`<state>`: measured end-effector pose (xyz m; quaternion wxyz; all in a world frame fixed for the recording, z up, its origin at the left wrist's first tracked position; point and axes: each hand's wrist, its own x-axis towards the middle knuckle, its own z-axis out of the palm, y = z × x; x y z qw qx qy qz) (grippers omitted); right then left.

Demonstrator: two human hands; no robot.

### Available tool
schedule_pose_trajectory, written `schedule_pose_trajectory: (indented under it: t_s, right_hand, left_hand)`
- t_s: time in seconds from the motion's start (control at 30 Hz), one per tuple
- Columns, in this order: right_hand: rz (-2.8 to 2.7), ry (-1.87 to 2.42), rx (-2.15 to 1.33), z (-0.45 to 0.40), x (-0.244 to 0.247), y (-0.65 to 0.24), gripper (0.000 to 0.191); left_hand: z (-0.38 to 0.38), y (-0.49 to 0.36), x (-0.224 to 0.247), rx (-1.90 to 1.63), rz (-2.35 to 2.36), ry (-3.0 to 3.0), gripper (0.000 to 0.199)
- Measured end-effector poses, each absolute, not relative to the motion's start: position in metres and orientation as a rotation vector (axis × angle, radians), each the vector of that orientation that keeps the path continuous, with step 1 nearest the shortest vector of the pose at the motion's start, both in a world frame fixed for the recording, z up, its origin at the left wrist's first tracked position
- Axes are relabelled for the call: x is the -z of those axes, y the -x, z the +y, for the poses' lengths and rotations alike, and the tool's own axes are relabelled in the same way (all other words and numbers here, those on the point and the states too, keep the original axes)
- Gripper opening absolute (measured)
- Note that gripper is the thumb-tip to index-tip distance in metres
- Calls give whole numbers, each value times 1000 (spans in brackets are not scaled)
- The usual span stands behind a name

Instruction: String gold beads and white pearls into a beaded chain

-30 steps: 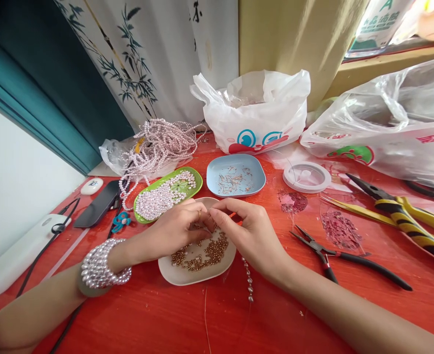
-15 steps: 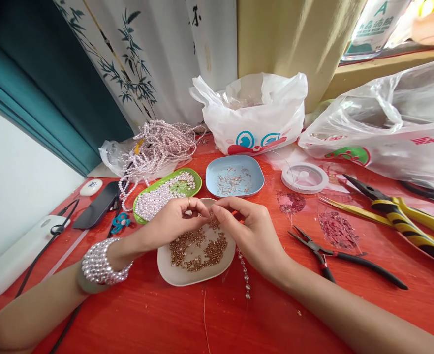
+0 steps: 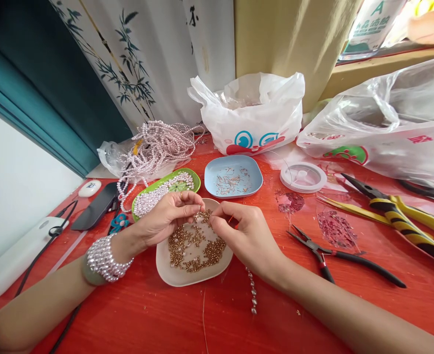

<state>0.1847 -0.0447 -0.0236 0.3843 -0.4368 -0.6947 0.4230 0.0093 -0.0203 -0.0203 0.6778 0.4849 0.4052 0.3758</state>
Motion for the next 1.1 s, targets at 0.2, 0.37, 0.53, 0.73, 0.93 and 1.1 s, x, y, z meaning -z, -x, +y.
schedule_pose_trajectory:
  t_s: [0.2,0.37,0.53,0.73,0.93,1.1]
  right_hand:
    - [-1802,1139,-1086,-45,24,-184,17]
    - [-1801,1152,-1104,-44,23,-184,17]
    - [-1809,1167,-1100,-43,25,-183,17]
    - [-1826,1155,-1090,-43,26,-184,18]
    - [-1817,1119,-1070,-42,27,-184,24]
    - [-1805,1116,-1054,-42,27,-184,24]
  left_hand:
    - [-20,-10,22,-840,905,-1091,6]
    - [-20,-10,22,-836,895,-1076,6]
    - [-21,-11,21,-851,907,-1105,6]
    - [-24,-11,20,-852,951,-1244,9]
    - [-19,-4,13,-864,896,-1310,25]
    - [-15,6,0,-662,1069,-1693,14]
